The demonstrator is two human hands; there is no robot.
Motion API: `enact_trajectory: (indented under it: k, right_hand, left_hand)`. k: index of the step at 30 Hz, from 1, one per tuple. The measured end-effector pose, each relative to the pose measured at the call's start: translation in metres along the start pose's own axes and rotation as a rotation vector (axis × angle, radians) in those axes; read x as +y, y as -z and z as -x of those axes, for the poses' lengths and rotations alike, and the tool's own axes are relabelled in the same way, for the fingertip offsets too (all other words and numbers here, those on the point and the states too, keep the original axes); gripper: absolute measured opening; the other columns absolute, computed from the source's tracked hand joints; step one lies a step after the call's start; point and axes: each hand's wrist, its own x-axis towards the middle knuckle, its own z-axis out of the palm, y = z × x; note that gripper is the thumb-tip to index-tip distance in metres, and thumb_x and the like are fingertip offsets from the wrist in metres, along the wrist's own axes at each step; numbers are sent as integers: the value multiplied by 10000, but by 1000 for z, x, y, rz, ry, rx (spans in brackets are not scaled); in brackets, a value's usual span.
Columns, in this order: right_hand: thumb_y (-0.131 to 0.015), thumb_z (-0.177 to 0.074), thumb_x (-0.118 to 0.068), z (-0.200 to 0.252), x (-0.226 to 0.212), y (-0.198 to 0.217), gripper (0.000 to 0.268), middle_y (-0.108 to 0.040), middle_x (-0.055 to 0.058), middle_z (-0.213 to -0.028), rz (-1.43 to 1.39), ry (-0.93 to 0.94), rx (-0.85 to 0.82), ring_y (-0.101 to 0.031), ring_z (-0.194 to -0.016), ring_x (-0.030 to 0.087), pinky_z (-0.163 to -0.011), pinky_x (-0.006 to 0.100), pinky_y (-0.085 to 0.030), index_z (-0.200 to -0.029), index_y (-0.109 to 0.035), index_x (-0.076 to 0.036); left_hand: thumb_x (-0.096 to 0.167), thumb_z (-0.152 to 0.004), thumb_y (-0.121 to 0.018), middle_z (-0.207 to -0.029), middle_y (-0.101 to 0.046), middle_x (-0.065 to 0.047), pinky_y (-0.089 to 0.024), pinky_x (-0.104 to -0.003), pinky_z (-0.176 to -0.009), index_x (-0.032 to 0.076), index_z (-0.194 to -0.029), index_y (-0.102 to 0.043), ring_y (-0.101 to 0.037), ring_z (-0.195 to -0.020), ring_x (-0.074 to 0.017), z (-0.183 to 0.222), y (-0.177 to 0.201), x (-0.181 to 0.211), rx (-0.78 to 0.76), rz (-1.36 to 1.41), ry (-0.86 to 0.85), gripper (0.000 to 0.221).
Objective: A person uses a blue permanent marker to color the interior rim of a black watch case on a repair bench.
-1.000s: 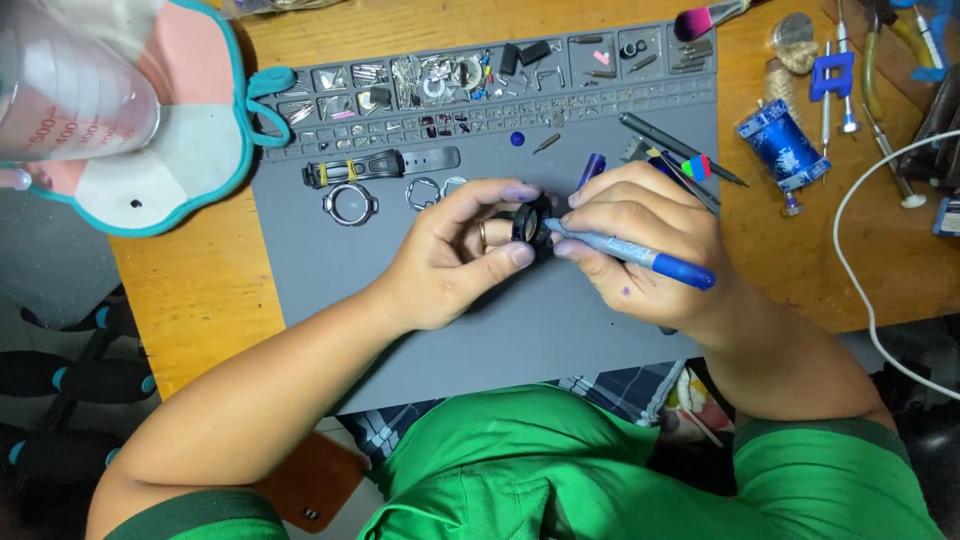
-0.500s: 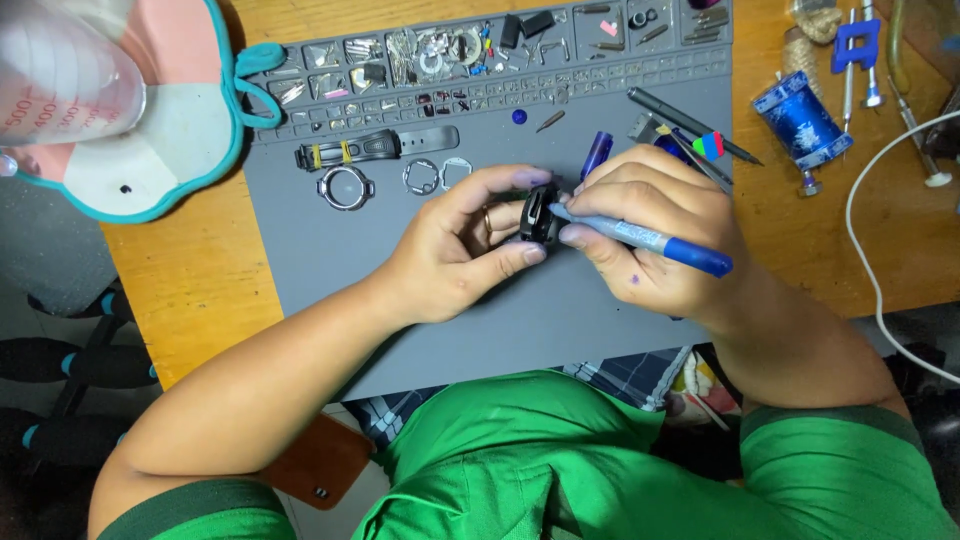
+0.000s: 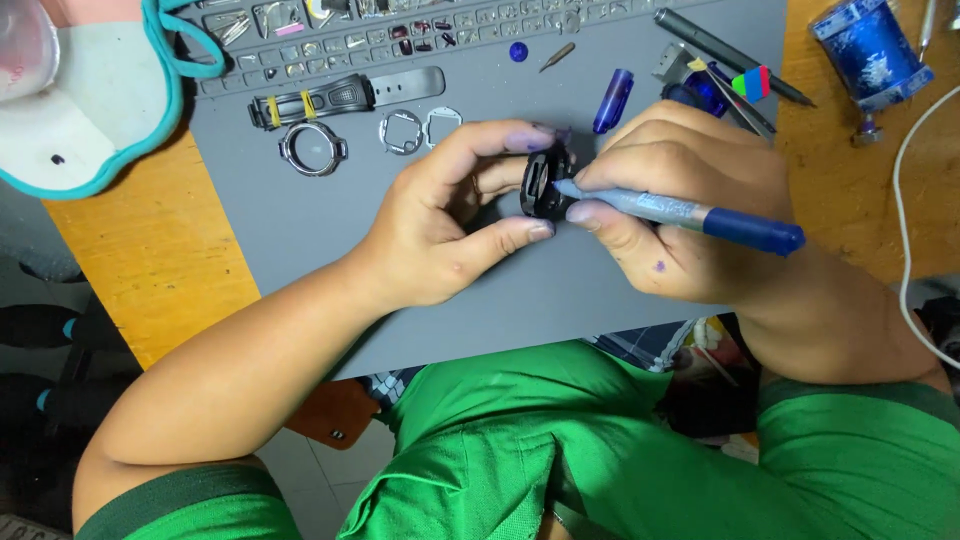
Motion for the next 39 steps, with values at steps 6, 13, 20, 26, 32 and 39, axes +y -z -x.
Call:
enact_trajectory:
  k: [6,13,20,26,32,39]
  right_hand:
    - [-510,-814,-67,4,3,2,119,-506,138,-658,3,-36,-26,-501,-613,289,-575,330,-395,-793,-507,50]
    - [-513,-807,-108,9,4,-1,146,-514,117,-645,-33,-43,-55,-494,-566,269,-534,310,-382,-788,-522,37]
    - [-499,-837,-103,9,4,1,141,-522,108,-661,36,-55,-40,-482,-577,260,-543,308,-367,-796,-532,28]
    - [-554,-786,-33,8,2,3,82,-530,107,-697,-146,-126,-63,-499,-600,265,-588,327,-409,-770,-515,37]
    - [-478,-767,-46,6,0,2,135,-496,139,-621,-289,-229,-51,-473,-530,221,-511,283,-370,-698,-507,65]
    - [-489,-730,-89,4,0,5,138,-524,113,-672,-350,-193,-93,-477,-589,237,-589,303,-386,-730,-517,46]
  left_hand:
    - [46,-814,-536,-1129,-391,-164,-391,-343,-1013,42,-1083,-345,-372,-1163,-248,-3,-2,8,-43,-137,-98,330]
    - [195,-820,-517,-1089,-457,-180,-476,-273,-851,51,-1032,-362,-477,-1073,-266,-7,-1,13,-64,-483,-161,300]
    - [155,-819,-537,-1090,-448,-188,-473,-284,-859,47,-1030,-353,-476,-1078,-277,-7,-1,12,-59,-467,-161,300]
    - [177,-830,-501,-1058,-455,-193,-405,-376,-953,30,-1024,-347,-481,-1072,-306,-6,0,8,-62,-443,-213,288]
    - [54,-820,-541,-1131,-409,-196,-417,-363,-994,50,-1080,-291,-425,-1136,-263,-3,0,5,-112,-99,-89,360]
    - [63,-831,-525,-1187,-420,-178,-383,-271,-941,71,-1170,-261,-443,-1065,-162,0,4,1,-198,246,130,430]
